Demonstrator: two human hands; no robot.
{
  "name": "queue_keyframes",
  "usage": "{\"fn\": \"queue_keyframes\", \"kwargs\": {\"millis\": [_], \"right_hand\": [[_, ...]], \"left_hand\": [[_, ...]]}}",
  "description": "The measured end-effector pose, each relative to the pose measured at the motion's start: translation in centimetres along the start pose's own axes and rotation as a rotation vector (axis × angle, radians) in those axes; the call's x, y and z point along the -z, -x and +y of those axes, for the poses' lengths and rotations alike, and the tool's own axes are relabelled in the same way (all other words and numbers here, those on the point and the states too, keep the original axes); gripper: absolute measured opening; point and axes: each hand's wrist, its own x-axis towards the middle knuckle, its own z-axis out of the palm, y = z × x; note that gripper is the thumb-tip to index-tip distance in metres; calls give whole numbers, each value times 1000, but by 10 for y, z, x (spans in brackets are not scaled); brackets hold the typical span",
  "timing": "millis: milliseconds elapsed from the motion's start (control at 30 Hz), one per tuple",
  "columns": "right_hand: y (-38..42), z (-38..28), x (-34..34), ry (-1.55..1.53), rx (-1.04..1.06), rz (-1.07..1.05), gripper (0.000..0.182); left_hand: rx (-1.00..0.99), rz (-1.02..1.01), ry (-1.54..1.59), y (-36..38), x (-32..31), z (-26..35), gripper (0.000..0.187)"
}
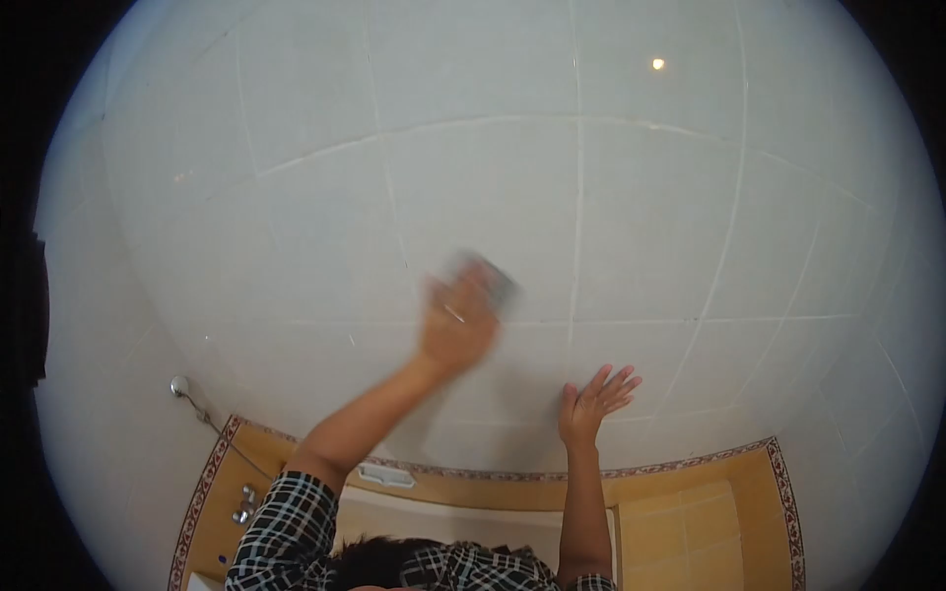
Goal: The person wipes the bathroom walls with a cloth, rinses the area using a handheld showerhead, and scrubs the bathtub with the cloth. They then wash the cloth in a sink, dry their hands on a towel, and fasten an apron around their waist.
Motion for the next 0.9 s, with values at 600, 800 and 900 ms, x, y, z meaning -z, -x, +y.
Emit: {"fn": "queue_keyframes", "kwargs": {"millis": [600,800,900], "right_hand": [[1,6,2,89,90,-97,78],[2,5,3,144,92,-133,77],[1,10,2,149,93,-122,77]], "left_hand": [[818,331,24,66,12,-57,75],[136,14,40,255,-79,114,77],[378,71,-20,277,-71,65,53]]}}
